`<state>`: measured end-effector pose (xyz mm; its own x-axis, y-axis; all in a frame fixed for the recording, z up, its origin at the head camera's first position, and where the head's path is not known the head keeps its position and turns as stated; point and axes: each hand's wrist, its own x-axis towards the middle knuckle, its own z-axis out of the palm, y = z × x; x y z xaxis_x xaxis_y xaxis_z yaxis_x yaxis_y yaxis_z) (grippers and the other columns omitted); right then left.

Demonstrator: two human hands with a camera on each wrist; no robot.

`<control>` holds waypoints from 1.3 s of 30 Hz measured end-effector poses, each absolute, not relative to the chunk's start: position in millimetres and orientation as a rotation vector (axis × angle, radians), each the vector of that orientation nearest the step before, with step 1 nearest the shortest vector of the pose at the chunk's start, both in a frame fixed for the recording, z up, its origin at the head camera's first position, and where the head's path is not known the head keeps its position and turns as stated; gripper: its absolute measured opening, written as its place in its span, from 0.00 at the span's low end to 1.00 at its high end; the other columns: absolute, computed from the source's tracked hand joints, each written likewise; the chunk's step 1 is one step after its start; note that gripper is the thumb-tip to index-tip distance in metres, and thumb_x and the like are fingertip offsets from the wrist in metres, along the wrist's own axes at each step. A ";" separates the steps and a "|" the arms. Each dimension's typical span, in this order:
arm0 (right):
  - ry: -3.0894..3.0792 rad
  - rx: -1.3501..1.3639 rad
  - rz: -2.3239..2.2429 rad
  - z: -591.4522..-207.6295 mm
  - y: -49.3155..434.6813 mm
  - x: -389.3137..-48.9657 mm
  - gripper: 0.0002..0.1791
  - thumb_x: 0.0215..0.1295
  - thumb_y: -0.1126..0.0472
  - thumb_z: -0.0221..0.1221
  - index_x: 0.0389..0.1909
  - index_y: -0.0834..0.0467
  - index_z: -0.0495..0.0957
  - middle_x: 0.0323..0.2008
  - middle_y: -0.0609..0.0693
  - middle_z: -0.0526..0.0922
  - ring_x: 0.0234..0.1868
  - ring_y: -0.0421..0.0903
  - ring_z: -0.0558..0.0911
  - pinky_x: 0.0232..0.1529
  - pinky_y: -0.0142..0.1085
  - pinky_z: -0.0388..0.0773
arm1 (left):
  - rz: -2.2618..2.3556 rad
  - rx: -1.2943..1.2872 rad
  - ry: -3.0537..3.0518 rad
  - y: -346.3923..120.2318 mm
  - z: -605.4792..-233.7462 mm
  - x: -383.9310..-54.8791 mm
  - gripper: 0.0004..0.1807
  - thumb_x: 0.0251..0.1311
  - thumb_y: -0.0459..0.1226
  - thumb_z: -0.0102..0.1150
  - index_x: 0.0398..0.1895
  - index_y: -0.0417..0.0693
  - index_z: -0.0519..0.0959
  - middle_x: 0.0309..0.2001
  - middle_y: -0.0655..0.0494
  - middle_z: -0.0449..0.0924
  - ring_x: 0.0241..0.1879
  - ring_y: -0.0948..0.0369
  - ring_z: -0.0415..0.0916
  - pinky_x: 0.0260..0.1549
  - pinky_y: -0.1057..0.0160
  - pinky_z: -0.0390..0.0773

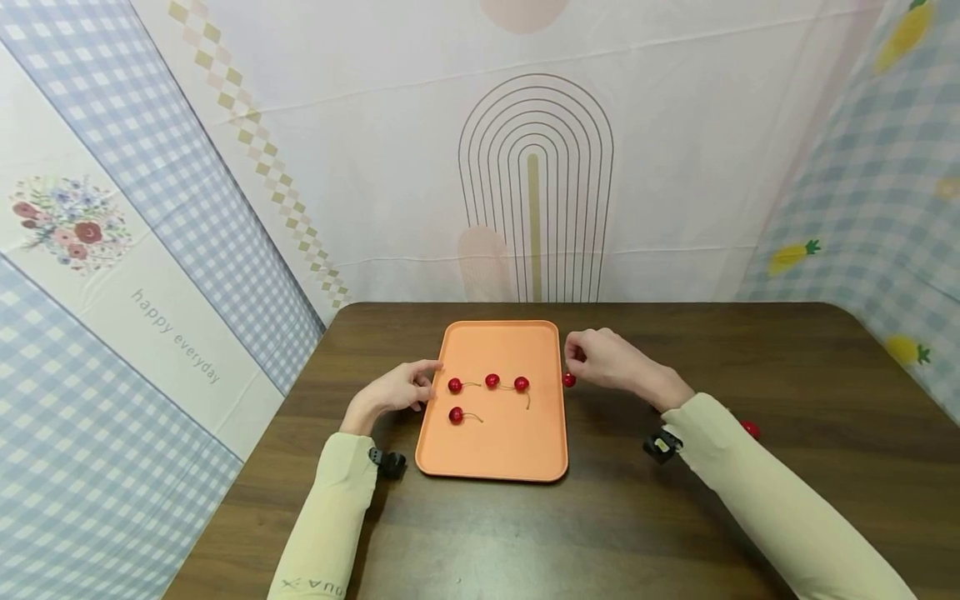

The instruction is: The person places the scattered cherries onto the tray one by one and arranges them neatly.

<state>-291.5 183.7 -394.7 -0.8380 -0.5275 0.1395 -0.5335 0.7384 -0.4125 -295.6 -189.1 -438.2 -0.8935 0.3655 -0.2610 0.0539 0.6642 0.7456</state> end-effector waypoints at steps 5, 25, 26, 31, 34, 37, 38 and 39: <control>-2.916 0.942 0.727 -397.7 165.3 -288.7 0.04 0.62 0.66 0.59 0.29 0.56 0.76 0.22 0.44 0.76 0.22 0.39 0.70 0.24 0.31 0.68 | 1.095 0.330 2.492 -189.1 -438.3 -296.3 0.31 0.66 0.29 0.53 0.73 0.48 0.63 0.36 0.49 0.78 0.28 0.60 0.74 0.30 0.65 0.77; -2.872 1.214 0.881 -405.6 104.9 -275.4 0.06 0.65 0.66 0.58 0.30 0.53 0.74 0.24 0.42 0.78 0.23 0.33 0.75 0.25 0.28 0.73 | 1.120 0.305 2.473 -189.2 -438.9 -295.9 0.31 0.65 0.28 0.54 0.73 0.48 0.64 0.35 0.49 0.77 0.28 0.60 0.74 0.30 0.65 0.77; -2.883 1.217 0.894 -405.7 102.6 -274.6 0.06 0.66 0.66 0.58 0.31 0.54 0.73 0.24 0.42 0.77 0.23 0.34 0.76 0.25 0.28 0.74 | 1.120 0.305 2.473 -189.2 -438.9 -295.8 0.32 0.65 0.29 0.54 0.73 0.48 0.64 0.35 0.49 0.77 0.28 0.60 0.74 0.30 0.65 0.77; -2.857 1.253 0.877 -407.5 92.2 -272.8 0.06 0.65 0.66 0.59 0.30 0.54 0.74 0.24 0.42 0.78 0.24 0.34 0.74 0.26 0.27 0.74 | 1.120 0.304 2.474 -189.7 -438.8 -295.4 0.32 0.65 0.29 0.54 0.73 0.48 0.64 0.35 0.49 0.77 0.27 0.60 0.73 0.30 0.65 0.77; -2.831 1.275 0.860 -409.7 88.6 -272.3 0.06 0.65 0.66 0.59 0.30 0.54 0.74 0.24 0.42 0.78 0.24 0.33 0.73 0.27 0.27 0.72 | 1.121 0.306 2.479 -190.2 -438.8 -295.5 0.32 0.66 0.29 0.54 0.73 0.48 0.64 0.35 0.49 0.77 0.27 0.60 0.73 0.29 0.65 0.77; -2.820 1.288 0.872 -413.5 88.1 -272.1 0.06 0.65 0.66 0.58 0.31 0.54 0.74 0.24 0.42 0.78 0.24 0.33 0.73 0.27 0.27 0.71 | 1.123 0.307 2.479 -190.2 -438.6 -295.7 0.31 0.66 0.29 0.54 0.73 0.48 0.64 0.35 0.49 0.77 0.27 0.60 0.73 0.30 0.65 0.77; -2.818 1.290 0.880 -415.2 88.4 -272.1 0.06 0.66 0.66 0.58 0.31 0.55 0.73 0.23 0.42 0.78 0.24 0.33 0.73 0.27 0.27 0.70 | 1.120 0.310 2.482 -190.4 -438.8 -295.9 0.31 0.66 0.29 0.54 0.73 0.48 0.64 0.35 0.49 0.77 0.27 0.60 0.74 0.30 0.65 0.78; -2.819 1.290 0.892 -416.5 89.1 -272.0 0.06 0.66 0.66 0.58 0.31 0.55 0.73 0.23 0.42 0.79 0.24 0.33 0.73 0.27 0.27 0.70 | 1.119 0.313 2.482 -190.5 -439.1 -296.0 0.31 0.66 0.29 0.54 0.73 0.48 0.64 0.35 0.49 0.77 0.28 0.60 0.74 0.30 0.65 0.78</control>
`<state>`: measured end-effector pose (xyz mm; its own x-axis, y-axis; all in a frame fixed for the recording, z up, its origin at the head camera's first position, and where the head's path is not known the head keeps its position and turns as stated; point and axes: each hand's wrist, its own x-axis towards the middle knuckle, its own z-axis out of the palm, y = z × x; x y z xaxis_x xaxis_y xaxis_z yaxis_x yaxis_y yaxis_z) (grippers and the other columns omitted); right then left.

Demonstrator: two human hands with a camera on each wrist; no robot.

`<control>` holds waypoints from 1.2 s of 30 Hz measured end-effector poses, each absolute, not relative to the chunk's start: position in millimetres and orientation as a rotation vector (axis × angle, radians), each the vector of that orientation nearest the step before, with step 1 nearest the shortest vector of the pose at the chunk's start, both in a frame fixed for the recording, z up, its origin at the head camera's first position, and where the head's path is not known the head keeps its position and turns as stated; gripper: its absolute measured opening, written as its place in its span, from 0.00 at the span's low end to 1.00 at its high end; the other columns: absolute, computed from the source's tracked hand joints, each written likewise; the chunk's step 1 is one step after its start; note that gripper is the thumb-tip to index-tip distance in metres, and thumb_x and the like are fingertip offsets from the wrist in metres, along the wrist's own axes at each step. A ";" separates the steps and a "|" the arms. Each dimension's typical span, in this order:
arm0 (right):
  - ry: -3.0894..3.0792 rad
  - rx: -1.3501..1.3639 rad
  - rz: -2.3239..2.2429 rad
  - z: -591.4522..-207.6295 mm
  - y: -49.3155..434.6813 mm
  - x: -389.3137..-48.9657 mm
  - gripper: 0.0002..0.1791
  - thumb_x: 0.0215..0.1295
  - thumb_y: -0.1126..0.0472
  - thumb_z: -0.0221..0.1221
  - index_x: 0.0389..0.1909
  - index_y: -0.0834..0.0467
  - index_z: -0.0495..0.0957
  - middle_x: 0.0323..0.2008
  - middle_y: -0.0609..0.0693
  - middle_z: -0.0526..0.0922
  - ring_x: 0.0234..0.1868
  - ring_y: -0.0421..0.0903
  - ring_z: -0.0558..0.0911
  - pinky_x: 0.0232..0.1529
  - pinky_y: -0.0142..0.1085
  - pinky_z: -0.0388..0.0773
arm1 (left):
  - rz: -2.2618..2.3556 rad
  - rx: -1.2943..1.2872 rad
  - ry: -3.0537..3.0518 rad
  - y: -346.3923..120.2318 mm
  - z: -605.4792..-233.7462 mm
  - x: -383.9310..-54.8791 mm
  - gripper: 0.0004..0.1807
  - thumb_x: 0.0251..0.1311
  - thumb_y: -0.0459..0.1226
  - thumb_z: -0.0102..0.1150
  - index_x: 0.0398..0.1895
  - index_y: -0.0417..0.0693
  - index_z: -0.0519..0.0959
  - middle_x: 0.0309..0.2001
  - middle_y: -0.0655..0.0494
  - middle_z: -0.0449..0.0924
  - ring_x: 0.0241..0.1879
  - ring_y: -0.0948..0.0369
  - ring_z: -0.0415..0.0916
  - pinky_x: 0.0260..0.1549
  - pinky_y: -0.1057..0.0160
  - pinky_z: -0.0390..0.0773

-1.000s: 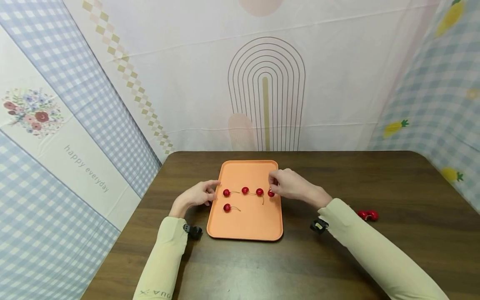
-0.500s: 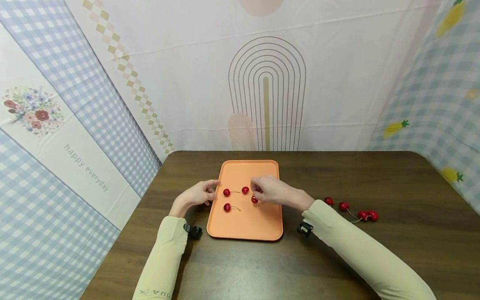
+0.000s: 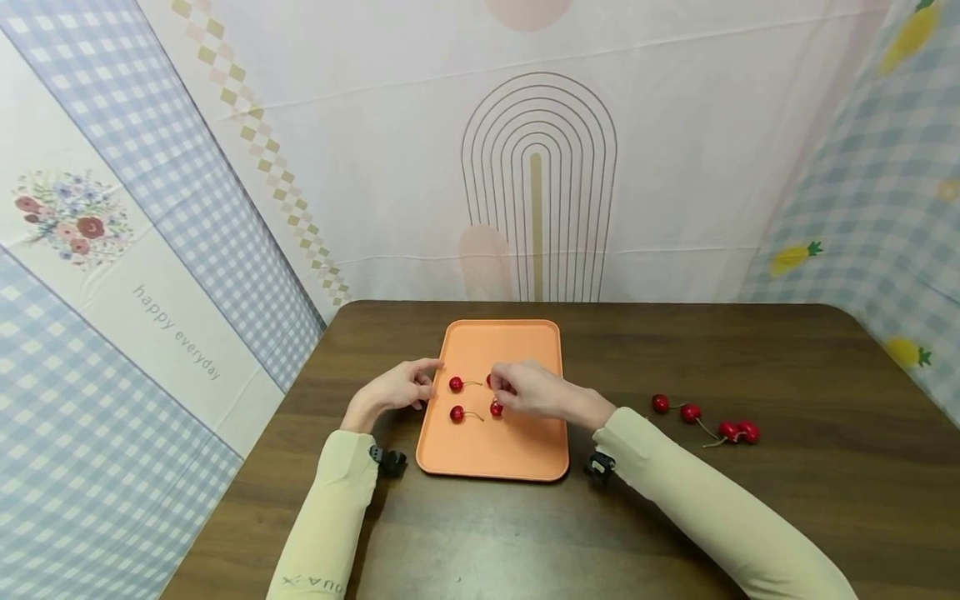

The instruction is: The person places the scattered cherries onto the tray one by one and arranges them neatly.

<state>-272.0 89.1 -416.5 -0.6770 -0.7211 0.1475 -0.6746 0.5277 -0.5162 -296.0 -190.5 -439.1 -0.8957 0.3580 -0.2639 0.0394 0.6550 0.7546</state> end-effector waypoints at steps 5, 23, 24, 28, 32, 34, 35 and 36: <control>2.659 -1.172 -0.903 -421.6 98.1 -272.0 0.05 0.66 0.67 0.58 0.31 0.55 0.75 0.24 0.42 0.77 0.24 0.34 0.72 0.27 0.28 0.70 | 1.114 0.329 2.482 -190.1 -439.4 -297.5 0.31 0.66 0.29 0.54 0.73 0.48 0.64 0.35 0.49 0.78 0.29 0.60 0.75 0.30 0.65 0.78; 2.578 -1.075 -0.792 -440.4 116.5 -267.4 0.09 0.68 0.66 0.57 0.27 0.54 0.73 0.19 0.41 0.72 0.18 0.35 0.70 0.20 0.28 0.69 | 1.106 0.328 2.485 -191.8 -438.7 -296.4 0.31 0.66 0.29 0.52 0.73 0.49 0.63 0.37 0.48 0.78 0.29 0.61 0.74 0.30 0.65 0.77; 2.571 -1.069 -0.789 -441.1 116.7 -267.1 0.09 0.69 0.66 0.56 0.28 0.55 0.73 0.19 0.41 0.72 0.18 0.35 0.70 0.19 0.28 0.69 | 1.108 0.328 2.485 -191.8 -438.6 -296.3 0.31 0.66 0.29 0.52 0.73 0.49 0.63 0.37 0.48 0.78 0.28 0.60 0.74 0.30 0.64 0.77; 2.575 -1.063 -0.764 -442.7 116.1 -267.2 0.09 0.69 0.65 0.56 0.28 0.54 0.73 0.19 0.41 0.72 0.17 0.35 0.70 0.19 0.28 0.69 | 1.117 0.329 2.484 -191.5 -438.0 -296.2 0.31 0.66 0.28 0.52 0.73 0.49 0.64 0.37 0.48 0.78 0.28 0.60 0.74 0.30 0.64 0.77; 2.597 -1.083 -0.722 -443.9 114.1 -268.6 0.09 0.69 0.65 0.57 0.27 0.53 0.72 0.20 0.41 0.71 0.19 0.34 0.70 0.21 0.27 0.68 | 1.119 0.331 2.478 -191.7 -438.6 -296.0 0.31 0.66 0.28 0.52 0.73 0.49 0.64 0.37 0.48 0.78 0.28 0.60 0.74 0.30 0.64 0.77; 2.605 -1.089 -0.706 -444.0 113.2 -268.8 0.09 0.68 0.65 0.57 0.27 0.52 0.72 0.20 0.40 0.71 0.20 0.35 0.70 0.22 0.27 0.68 | 1.121 0.330 2.474 -191.7 -438.9 -295.8 0.31 0.66 0.28 0.52 0.73 0.49 0.63 0.37 0.48 0.78 0.28 0.60 0.73 0.30 0.65 0.77; 2.606 -1.092 -0.700 -444.1 113.0 -268.9 0.10 0.68 0.64 0.57 0.27 0.52 0.72 0.20 0.40 0.71 0.20 0.35 0.70 0.22 0.27 0.67 | 1.122 0.329 2.473 -191.7 -439.0 -295.6 0.31 0.66 0.28 0.52 0.73 0.49 0.63 0.37 0.48 0.78 0.28 0.60 0.73 0.30 0.65 0.77; 2.608 -1.094 -0.695 -444.1 112.8 -269.0 0.10 0.68 0.64 0.58 0.27 0.52 0.72 0.20 0.40 0.70 0.20 0.35 0.70 0.22 0.27 0.67 | 1.124 0.327 2.473 -191.5 -438.9 -295.4 0.31 0.66 0.29 0.52 0.73 0.49 0.63 0.37 0.48 0.78 0.27 0.60 0.73 0.30 0.65 0.77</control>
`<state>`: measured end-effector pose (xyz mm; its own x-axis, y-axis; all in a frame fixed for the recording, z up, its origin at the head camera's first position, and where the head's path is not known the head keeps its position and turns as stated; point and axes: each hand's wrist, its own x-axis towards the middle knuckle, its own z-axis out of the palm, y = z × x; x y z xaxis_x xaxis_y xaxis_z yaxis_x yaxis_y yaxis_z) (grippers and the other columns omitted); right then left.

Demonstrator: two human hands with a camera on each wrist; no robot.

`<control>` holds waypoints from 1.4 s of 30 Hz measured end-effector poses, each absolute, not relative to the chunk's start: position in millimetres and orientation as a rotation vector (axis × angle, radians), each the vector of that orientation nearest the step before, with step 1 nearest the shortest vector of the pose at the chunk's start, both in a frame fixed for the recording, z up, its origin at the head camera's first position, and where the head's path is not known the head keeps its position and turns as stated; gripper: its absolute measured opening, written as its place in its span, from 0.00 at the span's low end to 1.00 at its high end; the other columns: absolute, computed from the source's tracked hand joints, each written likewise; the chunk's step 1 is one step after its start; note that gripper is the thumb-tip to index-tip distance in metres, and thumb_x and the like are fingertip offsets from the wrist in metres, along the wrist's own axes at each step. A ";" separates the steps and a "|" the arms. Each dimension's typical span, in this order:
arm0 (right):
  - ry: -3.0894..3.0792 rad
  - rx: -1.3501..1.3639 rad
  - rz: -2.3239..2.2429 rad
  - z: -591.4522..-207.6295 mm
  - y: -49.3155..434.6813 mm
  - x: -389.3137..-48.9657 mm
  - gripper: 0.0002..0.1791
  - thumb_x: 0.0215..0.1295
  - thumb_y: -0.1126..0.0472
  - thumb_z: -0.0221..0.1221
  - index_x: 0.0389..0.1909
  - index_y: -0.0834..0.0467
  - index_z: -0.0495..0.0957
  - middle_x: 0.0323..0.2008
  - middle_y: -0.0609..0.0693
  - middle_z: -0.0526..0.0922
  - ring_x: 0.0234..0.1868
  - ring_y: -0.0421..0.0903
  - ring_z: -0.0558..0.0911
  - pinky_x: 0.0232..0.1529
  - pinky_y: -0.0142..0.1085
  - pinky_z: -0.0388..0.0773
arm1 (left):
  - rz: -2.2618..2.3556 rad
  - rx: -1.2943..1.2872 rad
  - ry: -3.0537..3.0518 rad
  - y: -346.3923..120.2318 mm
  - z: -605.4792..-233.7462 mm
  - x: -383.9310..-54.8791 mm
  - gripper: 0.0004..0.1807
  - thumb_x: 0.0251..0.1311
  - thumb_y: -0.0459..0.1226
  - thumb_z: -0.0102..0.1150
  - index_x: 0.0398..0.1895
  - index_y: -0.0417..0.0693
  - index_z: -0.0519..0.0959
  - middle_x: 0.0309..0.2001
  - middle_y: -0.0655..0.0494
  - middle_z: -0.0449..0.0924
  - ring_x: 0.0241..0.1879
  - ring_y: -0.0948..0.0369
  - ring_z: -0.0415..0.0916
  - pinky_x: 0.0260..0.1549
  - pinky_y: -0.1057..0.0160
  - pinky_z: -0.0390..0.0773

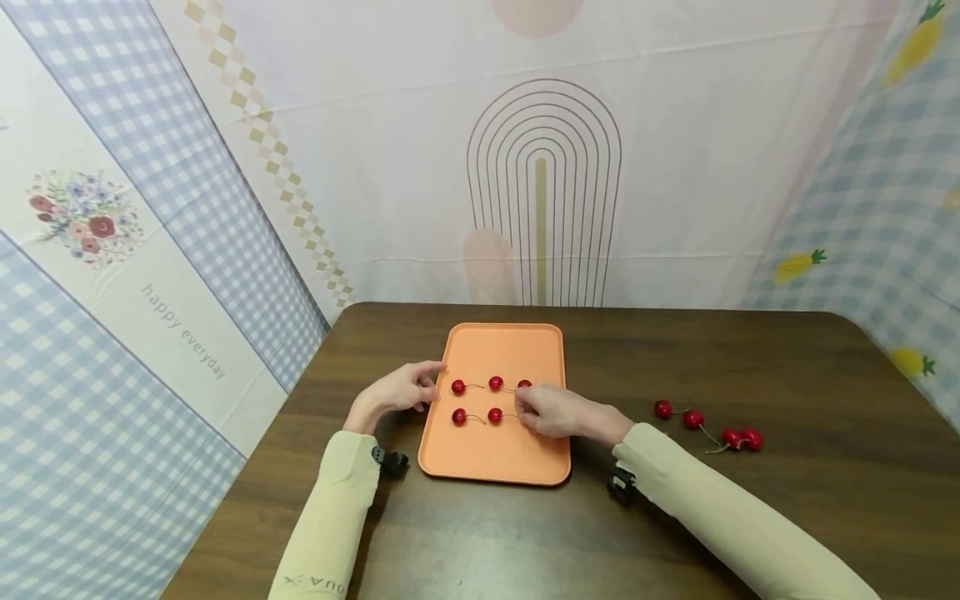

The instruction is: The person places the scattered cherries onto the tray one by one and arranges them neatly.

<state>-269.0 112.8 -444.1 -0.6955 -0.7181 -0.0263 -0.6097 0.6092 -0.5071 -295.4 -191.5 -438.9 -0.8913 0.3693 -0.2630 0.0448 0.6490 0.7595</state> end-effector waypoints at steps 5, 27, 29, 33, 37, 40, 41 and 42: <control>2.626 -1.113 -0.669 -445.1 112.7 -269.2 0.09 0.66 0.64 0.59 0.27 0.51 0.73 0.21 0.40 0.70 0.20 0.35 0.69 0.22 0.27 0.66 | 1.128 0.329 2.475 -190.5 -438.4 -294.6 0.31 0.66 0.29 0.52 0.73 0.49 0.63 0.37 0.48 0.78 0.28 0.60 0.73 0.29 0.65 0.76; 2.735 -0.938 -0.812 -405.4 158.3 -274.9 0.02 0.64 0.64 0.61 0.35 0.55 0.78 0.25 0.45 0.76 0.24 0.39 0.73 0.25 0.31 0.74 | 1.129 0.322 2.481 -190.1 -439.0 -295.0 0.31 0.66 0.28 0.51 0.73 0.48 0.64 0.37 0.48 0.78 0.28 0.60 0.74 0.29 0.65 0.77; 2.743 -0.922 -0.809 -403.3 165.5 -276.3 0.02 0.64 0.64 0.61 0.36 0.56 0.78 0.25 0.44 0.76 0.25 0.39 0.74 0.25 0.32 0.74 | 1.124 0.316 2.481 -190.1 -439.2 -295.3 0.31 0.66 0.28 0.51 0.73 0.49 0.64 0.37 0.49 0.78 0.28 0.60 0.74 0.29 0.65 0.76; 2.781 -0.891 -0.795 -399.2 183.7 -278.3 0.03 0.64 0.63 0.62 0.37 0.56 0.79 0.27 0.44 0.77 0.25 0.40 0.74 0.26 0.32 0.74 | 1.113 0.311 2.483 -190.1 -439.3 -296.9 0.31 0.65 0.29 0.52 0.72 0.50 0.65 0.36 0.49 0.78 0.28 0.60 0.73 0.29 0.65 0.76; 2.802 -0.859 -0.794 -397.4 205.5 -279.8 0.03 0.64 0.63 0.61 0.38 0.56 0.79 0.28 0.46 0.78 0.24 0.39 0.75 0.26 0.32 0.75 | 1.106 0.314 2.480 -190.6 -440.3 -298.9 0.31 0.65 0.29 0.53 0.72 0.50 0.65 0.35 0.50 0.78 0.28 0.60 0.74 0.29 0.65 0.76; 2.821 -0.827 -0.772 -398.4 221.4 -280.4 0.04 0.64 0.64 0.61 0.38 0.58 0.79 0.28 0.46 0.79 0.24 0.38 0.75 0.26 0.32 0.74 | 1.108 0.317 2.476 -191.0 -441.0 -299.3 0.31 0.65 0.29 0.53 0.72 0.49 0.64 0.36 0.49 0.77 0.28 0.60 0.74 0.29 0.65 0.77; 2.831 -0.820 -0.755 -399.0 226.5 -280.4 0.04 0.64 0.64 0.61 0.38 0.58 0.79 0.28 0.46 0.79 0.24 0.38 0.75 0.26 0.32 0.74 | 1.108 0.317 2.476 -191.0 -441.1 -299.3 0.31 0.65 0.29 0.53 0.73 0.49 0.64 0.36 0.49 0.78 0.28 0.60 0.74 0.29 0.65 0.77; 2.845 -0.809 -0.731 -399.8 231.3 -280.3 0.03 0.64 0.63 0.61 0.38 0.57 0.79 0.28 0.45 0.79 0.24 0.38 0.74 0.27 0.32 0.73 | 1.108 0.316 2.476 -191.0 -441.1 -299.3 0.31 0.65 0.29 0.53 0.72 0.49 0.64 0.36 0.49 0.78 0.28 0.60 0.74 0.29 0.65 0.77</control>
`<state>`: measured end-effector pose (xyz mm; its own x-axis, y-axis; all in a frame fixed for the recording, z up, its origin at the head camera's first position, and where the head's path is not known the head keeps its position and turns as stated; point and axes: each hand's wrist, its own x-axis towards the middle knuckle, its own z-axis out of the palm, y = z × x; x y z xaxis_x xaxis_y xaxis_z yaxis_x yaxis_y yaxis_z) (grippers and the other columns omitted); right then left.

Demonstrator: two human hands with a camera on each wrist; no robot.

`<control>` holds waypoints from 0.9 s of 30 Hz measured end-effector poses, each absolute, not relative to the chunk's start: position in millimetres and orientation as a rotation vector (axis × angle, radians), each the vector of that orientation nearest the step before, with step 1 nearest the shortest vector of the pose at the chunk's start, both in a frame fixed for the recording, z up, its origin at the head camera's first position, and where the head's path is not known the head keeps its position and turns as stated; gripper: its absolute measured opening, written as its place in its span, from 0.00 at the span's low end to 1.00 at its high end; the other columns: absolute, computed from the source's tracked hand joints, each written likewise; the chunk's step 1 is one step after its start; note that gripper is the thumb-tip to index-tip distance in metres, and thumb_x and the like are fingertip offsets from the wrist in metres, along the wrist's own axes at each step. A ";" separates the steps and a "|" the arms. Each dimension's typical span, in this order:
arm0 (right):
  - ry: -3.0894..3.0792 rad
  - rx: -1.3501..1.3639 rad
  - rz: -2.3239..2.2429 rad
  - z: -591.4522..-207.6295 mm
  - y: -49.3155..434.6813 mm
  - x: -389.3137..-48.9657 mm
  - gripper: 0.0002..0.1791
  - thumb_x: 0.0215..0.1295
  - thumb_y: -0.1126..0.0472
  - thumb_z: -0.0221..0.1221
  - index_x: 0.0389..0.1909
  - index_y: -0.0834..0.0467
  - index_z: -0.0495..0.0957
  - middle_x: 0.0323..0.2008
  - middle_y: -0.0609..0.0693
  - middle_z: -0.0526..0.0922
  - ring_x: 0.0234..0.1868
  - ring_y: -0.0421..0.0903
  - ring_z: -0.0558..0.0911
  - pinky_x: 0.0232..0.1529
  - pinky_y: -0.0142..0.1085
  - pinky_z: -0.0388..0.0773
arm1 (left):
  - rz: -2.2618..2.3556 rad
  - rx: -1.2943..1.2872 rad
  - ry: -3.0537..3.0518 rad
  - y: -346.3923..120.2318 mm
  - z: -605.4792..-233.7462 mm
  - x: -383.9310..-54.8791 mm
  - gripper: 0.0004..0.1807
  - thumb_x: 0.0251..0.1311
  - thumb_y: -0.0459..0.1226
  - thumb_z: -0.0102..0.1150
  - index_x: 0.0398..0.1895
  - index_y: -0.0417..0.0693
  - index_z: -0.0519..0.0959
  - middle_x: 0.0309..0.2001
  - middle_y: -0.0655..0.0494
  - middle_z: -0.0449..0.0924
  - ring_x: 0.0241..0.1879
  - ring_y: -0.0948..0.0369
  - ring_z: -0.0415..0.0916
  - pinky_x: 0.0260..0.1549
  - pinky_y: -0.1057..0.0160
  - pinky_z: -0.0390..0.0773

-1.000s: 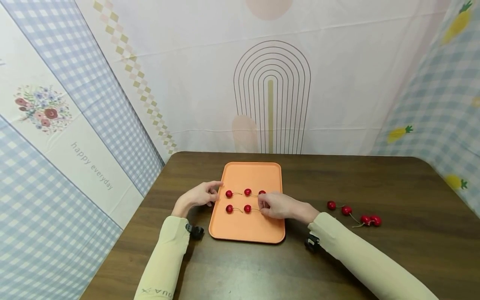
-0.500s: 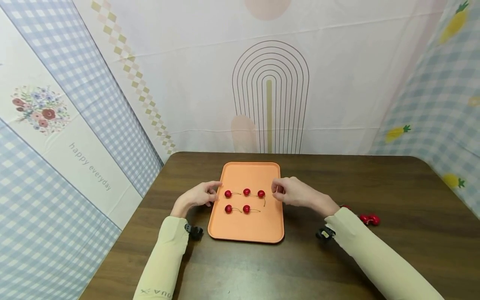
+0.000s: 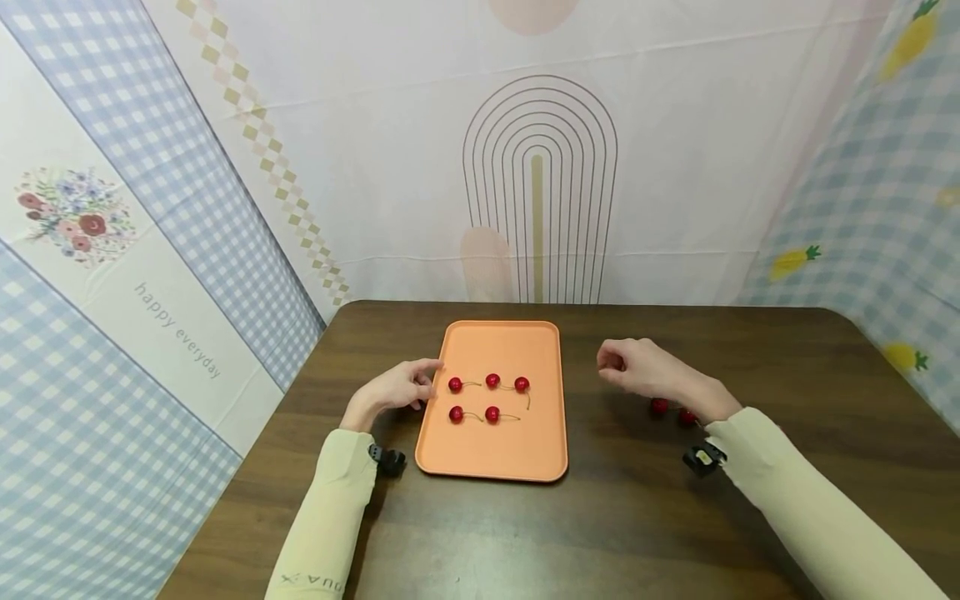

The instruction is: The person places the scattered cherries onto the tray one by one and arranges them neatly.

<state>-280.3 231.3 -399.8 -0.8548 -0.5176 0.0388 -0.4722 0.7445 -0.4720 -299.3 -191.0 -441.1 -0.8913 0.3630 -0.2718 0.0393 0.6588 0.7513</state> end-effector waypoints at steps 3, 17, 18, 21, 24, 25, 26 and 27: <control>2.880 -0.796 -0.662 -400.8 244.8 -278.3 0.03 0.64 0.62 0.61 0.37 0.55 0.79 0.28 0.43 0.79 0.26 0.37 0.73 0.29 0.33 0.72 | 1.107 0.313 2.475 -190.9 -440.9 -298.7 0.31 0.65 0.29 0.53 0.72 0.49 0.64 0.36 0.49 0.78 0.28 0.60 0.74 0.29 0.65 0.77; 2.845 -0.678 -0.475 -411.9 296.5 -266.3 0.08 0.61 0.60 0.63 0.38 0.60 0.78 0.30 0.44 0.81 0.27 0.37 0.75 0.30 0.36 0.73 | 1.097 0.306 2.481 -190.8 -440.5 -298.7 0.31 0.66 0.29 0.53 0.73 0.50 0.64 0.37 0.49 0.78 0.29 0.60 0.74 0.29 0.65 0.77; 2.833 -0.655 -0.477 -412.7 298.5 -265.0 0.08 0.61 0.61 0.63 0.39 0.60 0.78 0.30 0.44 0.81 0.27 0.38 0.75 0.30 0.37 0.73 | 1.096 0.309 2.481 -190.9 -440.8 -298.8 0.31 0.66 0.29 0.52 0.73 0.49 0.64 0.37 0.49 0.78 0.29 0.60 0.74 0.29 0.65 0.77; 2.804 -0.607 -0.480 -416.0 303.5 -261.6 0.07 0.61 0.63 0.62 0.39 0.60 0.78 0.29 0.45 0.81 0.27 0.39 0.75 0.29 0.37 0.73 | 1.099 0.313 2.479 -191.0 -440.9 -299.0 0.31 0.66 0.29 0.52 0.73 0.49 0.64 0.37 0.49 0.77 0.29 0.60 0.74 0.29 0.65 0.77; 2.788 -0.595 -0.478 -420.6 306.2 -259.4 0.06 0.60 0.63 0.62 0.37 0.59 0.77 0.27 0.45 0.79 0.26 0.40 0.73 0.28 0.36 0.71 | 1.096 0.308 2.480 -191.0 -440.0 -298.7 0.31 0.66 0.29 0.52 0.73 0.49 0.63 0.37 0.49 0.78 0.29 0.60 0.74 0.30 0.65 0.77; 2.787 -0.594 -0.476 -422.0 306.4 -258.8 0.06 0.60 0.63 0.62 0.36 0.59 0.77 0.27 0.45 0.79 0.25 0.40 0.73 0.27 0.36 0.70 | 1.097 0.306 2.480 -190.9 -439.8 -298.5 0.31 0.66 0.29 0.53 0.73 0.49 0.63 0.37 0.49 0.78 0.29 0.60 0.74 0.30 0.65 0.77; 2.790 -0.596 -0.473 -423.7 306.4 -258.5 0.05 0.59 0.63 0.62 0.35 0.58 0.77 0.26 0.45 0.78 0.25 0.41 0.72 0.27 0.35 0.69 | 1.095 0.302 2.482 -190.7 -439.5 -298.3 0.31 0.66 0.29 0.53 0.73 0.49 0.64 0.37 0.49 0.78 0.29 0.60 0.74 0.30 0.66 0.77; 2.797 -0.597 -0.467 -425.3 306.3 -258.3 0.05 0.59 0.63 0.62 0.34 0.57 0.77 0.25 0.44 0.77 0.24 0.41 0.71 0.27 0.35 0.68 | 1.095 0.303 2.484 -190.6 -439.4 -298.0 0.31 0.66 0.29 0.53 0.73 0.50 0.64 0.37 0.49 0.78 0.30 0.60 0.74 0.30 0.66 0.77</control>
